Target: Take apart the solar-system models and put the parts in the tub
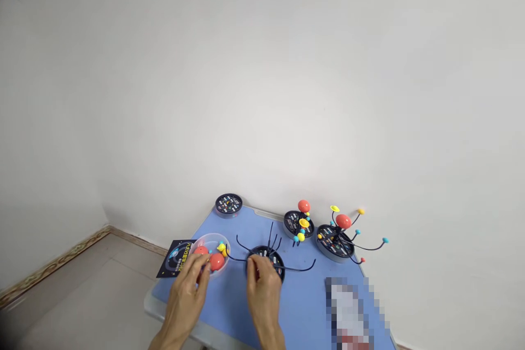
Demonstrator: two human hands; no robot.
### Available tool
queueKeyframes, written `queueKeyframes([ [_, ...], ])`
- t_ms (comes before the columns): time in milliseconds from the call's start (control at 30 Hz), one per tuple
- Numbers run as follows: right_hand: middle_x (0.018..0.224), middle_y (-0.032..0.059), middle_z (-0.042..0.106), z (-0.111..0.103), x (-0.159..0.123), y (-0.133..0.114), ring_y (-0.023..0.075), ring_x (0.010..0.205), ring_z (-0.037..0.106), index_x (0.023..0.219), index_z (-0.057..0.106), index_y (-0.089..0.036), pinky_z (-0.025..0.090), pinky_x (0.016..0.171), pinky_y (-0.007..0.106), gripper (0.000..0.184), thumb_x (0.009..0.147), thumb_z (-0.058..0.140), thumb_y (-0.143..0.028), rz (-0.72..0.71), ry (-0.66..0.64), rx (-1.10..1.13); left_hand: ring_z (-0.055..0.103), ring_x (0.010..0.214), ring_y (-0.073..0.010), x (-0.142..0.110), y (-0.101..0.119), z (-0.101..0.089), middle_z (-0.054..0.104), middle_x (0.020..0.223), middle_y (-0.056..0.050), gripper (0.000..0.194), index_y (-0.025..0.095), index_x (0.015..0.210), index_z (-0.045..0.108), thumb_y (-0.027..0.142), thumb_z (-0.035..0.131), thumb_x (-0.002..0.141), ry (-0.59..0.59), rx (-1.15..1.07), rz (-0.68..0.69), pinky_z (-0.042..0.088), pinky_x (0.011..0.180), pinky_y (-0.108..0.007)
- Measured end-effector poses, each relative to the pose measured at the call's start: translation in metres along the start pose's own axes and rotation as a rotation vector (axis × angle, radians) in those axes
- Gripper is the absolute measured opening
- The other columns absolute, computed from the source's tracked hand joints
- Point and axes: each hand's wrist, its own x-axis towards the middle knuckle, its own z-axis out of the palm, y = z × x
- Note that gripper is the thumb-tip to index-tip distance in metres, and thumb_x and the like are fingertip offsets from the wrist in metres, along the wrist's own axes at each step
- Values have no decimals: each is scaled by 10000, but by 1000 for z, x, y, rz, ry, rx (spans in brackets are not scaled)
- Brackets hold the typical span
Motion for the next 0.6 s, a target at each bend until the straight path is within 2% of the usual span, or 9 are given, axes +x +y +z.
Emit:
queueKeyframes([
  [67, 774, 50, 662, -23, 11, 19, 151, 613, 587, 871, 693, -196, 440, 579, 254, 361, 989, 414, -392, -50, 45, -109, 684, 930, -191, -4, 23, 17, 689, 1024, -79, 256, 225, 1060, 672, 299, 443, 975, -79, -115, 10, 555, 793, -289],
  [133, 888, 78, 664, -43, 26, 32, 192, 776, 602, 899, 696, -209, 462, 657, 285, 307, 977, 414, -303, -155, 69, -257, 685, 853, -181, -5, 45, 39, 688, 950, -64, 234, 217, 1033, 678, 252, 463, 948, -214, -181, -30, 556, 760, -286],
  [233, 1032, 87, 663, -62, 49, 39, 249, 995, 549, 946, 708, -229, 472, 812, 361, 282, 898, 450, -124, -320, -71, -439, 687, 820, -191, -1, 69, 71, 690, 942, -62, 238, 199, 1018, 683, 169, 487, 885, -398, -175, -142, 551, 742, -303],
  [333, 1170, 70, 659, -68, 66, 36, 288, 1143, 491, 978, 724, -251, 428, 946, 433, 329, 816, 518, -52, -384, -305, -549, 684, 941, -230, 7, 81, 92, 703, 1046, -93, 282, 175, 1096, 670, 145, 507, 867, -487, -113, -237, 527, 839, -345],
  [433, 1284, 54, 630, -66, 75, 32, 320, 1271, 424, 946, 744, -245, 368, 1034, 463, 307, 793, 558, -55, -402, -520, -592, 668, 1025, -258, 13, 85, 101, 705, 1117, -109, 275, 165, 1106, 669, 146, 510, 882, -528, -49, -282, 499, 878, -358],
  [500, 1324, 62, 614, -63, 78, 30, 336, 1331, 379, 908, 755, -227, 336, 1065, 481, 281, 803, 552, -62, -405, -602, -608, 674, 1008, -268, 16, 85, 104, 714, 1098, -107, 247, 162, 1065, 682, 152, 498, 899, -556, -13, -290, 494, 849, -357],
  [600, 1347, 73, 605, -60, 80, 30, 346, 1362, 360, 890, 765, -213, 303, 1089, 510, 262, 813, 552, -81, -377, -661, -605, 686, 975, -265, 17, 83, 105, 723, 1058, -96, 248, 164, 1024, 691, 139, 470, 915, -563, 20, -284, 487, 808, -345],
])
